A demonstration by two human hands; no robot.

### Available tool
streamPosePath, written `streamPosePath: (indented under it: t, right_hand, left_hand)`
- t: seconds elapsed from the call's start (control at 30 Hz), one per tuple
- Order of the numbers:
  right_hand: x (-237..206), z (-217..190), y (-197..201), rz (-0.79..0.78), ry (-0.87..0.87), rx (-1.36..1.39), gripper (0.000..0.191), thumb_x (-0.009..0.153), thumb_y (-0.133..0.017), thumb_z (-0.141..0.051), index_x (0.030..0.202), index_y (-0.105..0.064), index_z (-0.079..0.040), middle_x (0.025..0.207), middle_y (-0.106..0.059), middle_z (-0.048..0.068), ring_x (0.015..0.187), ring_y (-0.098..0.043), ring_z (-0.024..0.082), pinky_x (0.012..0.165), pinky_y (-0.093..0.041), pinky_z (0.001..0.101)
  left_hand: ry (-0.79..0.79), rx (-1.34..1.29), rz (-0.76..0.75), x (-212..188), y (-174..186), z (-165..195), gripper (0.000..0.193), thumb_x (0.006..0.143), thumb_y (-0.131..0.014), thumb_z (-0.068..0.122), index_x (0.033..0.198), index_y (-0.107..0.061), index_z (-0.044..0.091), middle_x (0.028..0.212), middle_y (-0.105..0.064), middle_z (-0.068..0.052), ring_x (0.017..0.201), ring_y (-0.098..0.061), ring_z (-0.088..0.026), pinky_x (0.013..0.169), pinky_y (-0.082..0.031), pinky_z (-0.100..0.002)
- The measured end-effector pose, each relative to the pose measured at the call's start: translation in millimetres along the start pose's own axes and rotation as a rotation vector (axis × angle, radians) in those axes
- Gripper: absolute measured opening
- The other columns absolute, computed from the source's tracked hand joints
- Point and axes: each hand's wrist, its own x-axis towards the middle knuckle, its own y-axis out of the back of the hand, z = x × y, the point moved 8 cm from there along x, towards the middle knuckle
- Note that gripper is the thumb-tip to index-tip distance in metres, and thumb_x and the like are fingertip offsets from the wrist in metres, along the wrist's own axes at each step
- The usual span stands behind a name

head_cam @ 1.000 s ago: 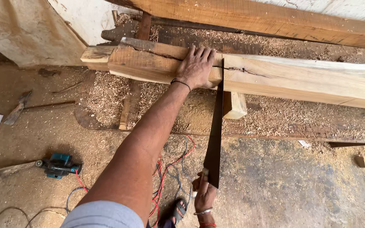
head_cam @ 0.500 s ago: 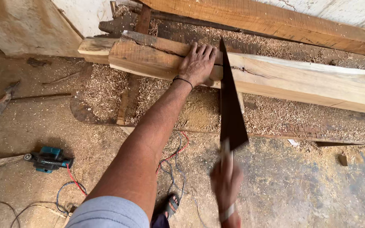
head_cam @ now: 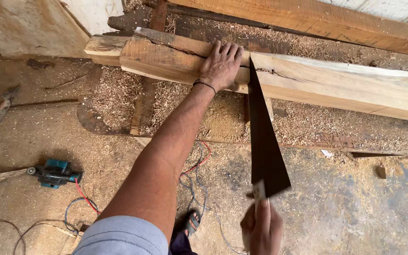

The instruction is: The person steadies a long wooden plank resting on a low support with one hand and saws through it with a hand saw held in the other hand, making repeated back-and-forth cutting strokes along a marked line on the wood.

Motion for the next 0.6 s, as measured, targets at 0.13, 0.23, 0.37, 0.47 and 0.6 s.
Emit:
streamPosePath:
  t: [0.13, 0.23, 0.37, 0.47, 0.6]
  right_hand:
    - [132, -80, -99, -0.125, 0.859, -1.14, 0.066, 0.096, -0.046, 0.014, 0.157, -0.042, -0.01, 0.101, -0.075, 0.014, 0.039, -0.04, 0.003, 0.029, -0.032, 0.0182]
    - [208, -59, -112, -0.218, 0.153, 0.049, 0.043, 0.122, -0.054, -0.018, 0.114, -0.044, 0.022, 0.074, -0.052, 0.006, 0.052, -0.046, 0.009, 0.036, -0.037, 0.0251]
    - [96, -68, -101, -0.004, 0.843, -1.148, 0.074, 0.09, -0.057, 0.011, 0.159, -0.041, -0.007, 0.083, -0.066, 0.005, 0.052, -0.047, 0.01, 0.037, -0.036, 0.0259]
    - [16, -57, -56, -0.048, 0.805, -1.043, 0.061, 0.092, -0.053, 0.007, 0.15, -0.044, -0.007, 0.099, -0.074, 0.015, 0.047, -0.047, 0.003, 0.032, -0.038, 0.0169]
    - [33, -67, -59, -0.126, 0.798, -1.08, 0.061, 0.095, -0.052, 0.009, 0.154, -0.041, -0.005, 0.102, -0.072, 0.017, 0.041, -0.046, 0.001, 0.029, -0.036, 0.0153]
  left_hand:
    - [-0.044, 0.05, 0.055, -2, 9, 2, 0.131, 0.064, -0.082, 0.075, 0.15, -0.028, -0.008, 0.152, -0.032, -0.028, 0.143, -0.029, -0.043, 0.117, -0.017, -0.066]
    - [-0.05, 0.052, 0.042, -5, 7, 0, 0.126, 0.07, -0.078, 0.076, 0.15, -0.032, -0.009, 0.153, -0.036, -0.028, 0.146, -0.031, -0.043, 0.121, -0.019, -0.065]
    - [-0.049, -0.015, 0.017, -3, 1, -1, 0.132, 0.065, -0.081, 0.076, 0.152, -0.03, -0.009, 0.153, -0.037, -0.026, 0.145, -0.032, -0.041, 0.121, -0.019, -0.066]
    - [-0.037, 0.013, 0.077, 1, 2, 0, 0.136, 0.061, -0.083, 0.076, 0.153, -0.028, -0.008, 0.149, -0.039, -0.026, 0.142, -0.034, -0.04, 0.119, -0.02, -0.066]
    - [-0.037, 0.058, 0.119, 3, 3, 2, 0.141, 0.053, -0.083, 0.081, 0.148, -0.028, -0.008, 0.148, -0.037, -0.027, 0.138, -0.034, -0.042, 0.114, -0.021, -0.065]
